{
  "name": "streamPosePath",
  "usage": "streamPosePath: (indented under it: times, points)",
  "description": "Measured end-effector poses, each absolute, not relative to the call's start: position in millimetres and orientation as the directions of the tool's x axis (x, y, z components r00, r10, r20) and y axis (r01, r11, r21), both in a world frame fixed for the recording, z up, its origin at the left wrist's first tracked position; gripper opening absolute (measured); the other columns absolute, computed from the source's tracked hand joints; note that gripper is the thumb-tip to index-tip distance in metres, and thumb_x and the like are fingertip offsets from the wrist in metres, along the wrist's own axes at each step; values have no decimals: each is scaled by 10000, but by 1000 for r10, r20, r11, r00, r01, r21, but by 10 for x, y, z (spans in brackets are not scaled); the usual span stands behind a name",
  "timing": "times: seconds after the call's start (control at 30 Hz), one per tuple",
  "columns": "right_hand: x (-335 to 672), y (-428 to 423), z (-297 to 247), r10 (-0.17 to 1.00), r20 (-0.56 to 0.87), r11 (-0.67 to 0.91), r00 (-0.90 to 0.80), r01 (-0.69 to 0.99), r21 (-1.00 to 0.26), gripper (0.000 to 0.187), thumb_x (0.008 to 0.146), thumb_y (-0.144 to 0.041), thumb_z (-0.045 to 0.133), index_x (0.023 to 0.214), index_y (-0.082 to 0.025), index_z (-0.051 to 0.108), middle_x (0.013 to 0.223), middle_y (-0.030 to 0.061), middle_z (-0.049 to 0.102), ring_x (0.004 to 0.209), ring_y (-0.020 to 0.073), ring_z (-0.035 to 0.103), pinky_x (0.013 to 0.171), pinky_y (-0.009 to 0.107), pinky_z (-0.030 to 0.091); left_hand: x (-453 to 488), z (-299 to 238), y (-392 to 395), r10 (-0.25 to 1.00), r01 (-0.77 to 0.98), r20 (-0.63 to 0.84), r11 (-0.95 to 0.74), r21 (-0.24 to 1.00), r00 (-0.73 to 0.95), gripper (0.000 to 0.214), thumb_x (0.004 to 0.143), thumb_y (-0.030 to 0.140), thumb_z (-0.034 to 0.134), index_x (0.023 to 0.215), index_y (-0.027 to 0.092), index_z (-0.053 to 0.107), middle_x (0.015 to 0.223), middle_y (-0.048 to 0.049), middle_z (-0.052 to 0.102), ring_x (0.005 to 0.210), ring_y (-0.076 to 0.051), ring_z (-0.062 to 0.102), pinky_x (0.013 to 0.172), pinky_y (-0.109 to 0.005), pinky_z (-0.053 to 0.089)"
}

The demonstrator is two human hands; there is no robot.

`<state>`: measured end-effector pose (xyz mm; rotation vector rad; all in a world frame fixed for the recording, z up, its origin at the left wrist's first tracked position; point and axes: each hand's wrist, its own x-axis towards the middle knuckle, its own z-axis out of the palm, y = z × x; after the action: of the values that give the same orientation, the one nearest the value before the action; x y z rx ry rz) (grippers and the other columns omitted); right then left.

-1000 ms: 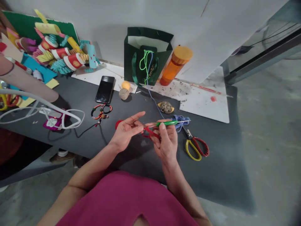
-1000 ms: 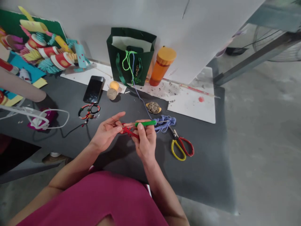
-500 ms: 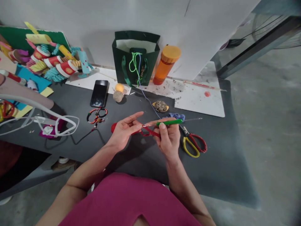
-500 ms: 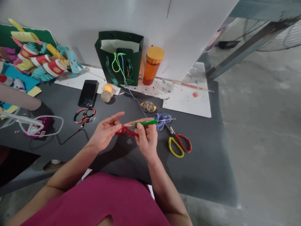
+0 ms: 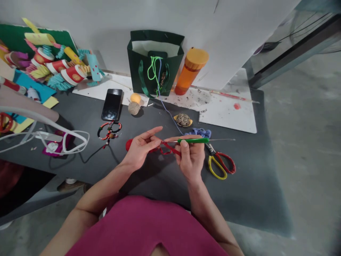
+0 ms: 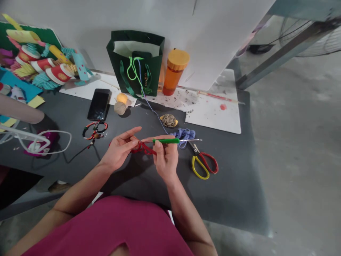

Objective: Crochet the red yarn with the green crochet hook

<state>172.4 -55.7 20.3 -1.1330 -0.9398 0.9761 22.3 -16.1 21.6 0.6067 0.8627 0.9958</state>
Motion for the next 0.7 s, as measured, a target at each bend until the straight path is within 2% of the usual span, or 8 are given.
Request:
streamPosePath:
  times: [0.07, 0.13, 0.2, 0.27, 0.33, 0.5, 0.6, 0.7]
  points:
    - [1737, -568, 164, 945, 124, 158, 304, -92, -983, 249, 975, -514, 640, 933, -274, 589, 684, -26, 721, 344, 64, 386, 335, 229, 302, 223, 197, -160, 902, -453, -337, 427, 783, 268, 458, 656, 267, 942, 1094, 207, 824, 690, 47, 673, 651, -62, 578, 687, -221, 466]
    - [1755, -579, 125, 937, 148, 164, 317, -26, -986, 199, 973, -471, 655, 949, -275, 635, 805, 16, 766, 409, 87, 484, 392, 251, 407, 225, 170, -159, 906, -445, -336, 419, 791, 256, 442, 675, 260, 930, 1099, 203, 819, 686, 49, 668, 650, -62, 576, 683, -220, 460]
    - [1773, -590, 106, 930, 198, 177, 311, 94, -980, 142, 954, -414, 687, 952, -273, 699, 888, 48, 779, 553, 140, 627, 515, 296, 534, 228, 137, -157, 912, -443, -335, 409, 798, 237, 439, 674, 259, 929, 1095, 203, 819, 689, 46, 674, 652, -69, 587, 680, -225, 463]
    - [1779, -599, 110, 926, 270, 210, 264, 236, -949, 104, 954, -352, 680, 965, -275, 749, 932, 65, 785, 727, 195, 718, 670, 345, 608, 232, 107, -152, 920, -432, -331, 390, 813, 209, 453, 661, 259, 932, 1096, 202, 818, 704, 38, 692, 659, -76, 604, 688, -231, 474]
    - [1772, -605, 121, 923, 329, 249, 201, 343, -906, 133, 978, -299, 636, 1000, -285, 767, 955, 64, 797, 797, 204, 741, 748, 355, 623, 236, 90, -144, 931, -391, -317, 364, 846, 180, 477, 656, 258, 933, 1113, 198, 813, 724, 27, 710, 668, -83, 615, 696, -234, 483]
    - [1717, -584, 60, 890, 425, 312, 168, 455, -834, 181, 1011, -266, 586, 1048, -300, 759, 969, 52, 821, 860, 198, 780, 785, 333, 642, 261, 112, -103, 973, -165, -204, 220, 961, 108, 447, 728, 264, 878, 1165, 213, 801, 752, 11, 731, 664, -105, 596, 676, -247, 477]
    - [1689, -562, -32, 866, 465, 333, 182, 483, -810, 184, 1015, -277, 573, 1072, -301, 747, 1025, 57, 831, 947, 210, 795, 834, 357, 651, 284, 120, -100, 995, -38, -88, 90, 995, 47, 384, 786, 236, 824, 1170, 240, 804, 779, -7, 746, 720, -147, 625, 761, -292, 494]
    - [1668, -549, -114, 832, 513, 357, 211, 503, -787, 159, 1001, -271, 602, 1071, -300, 742, 1022, 53, 838, 952, 209, 802, 847, 359, 651, 295, 80, -126, 993, 131, 113, -114, 985, 12, 343, 820, 196, 786, 1153, 274, 815, 848, -44, 781, 831, -203, 666, 898, -357, 477]
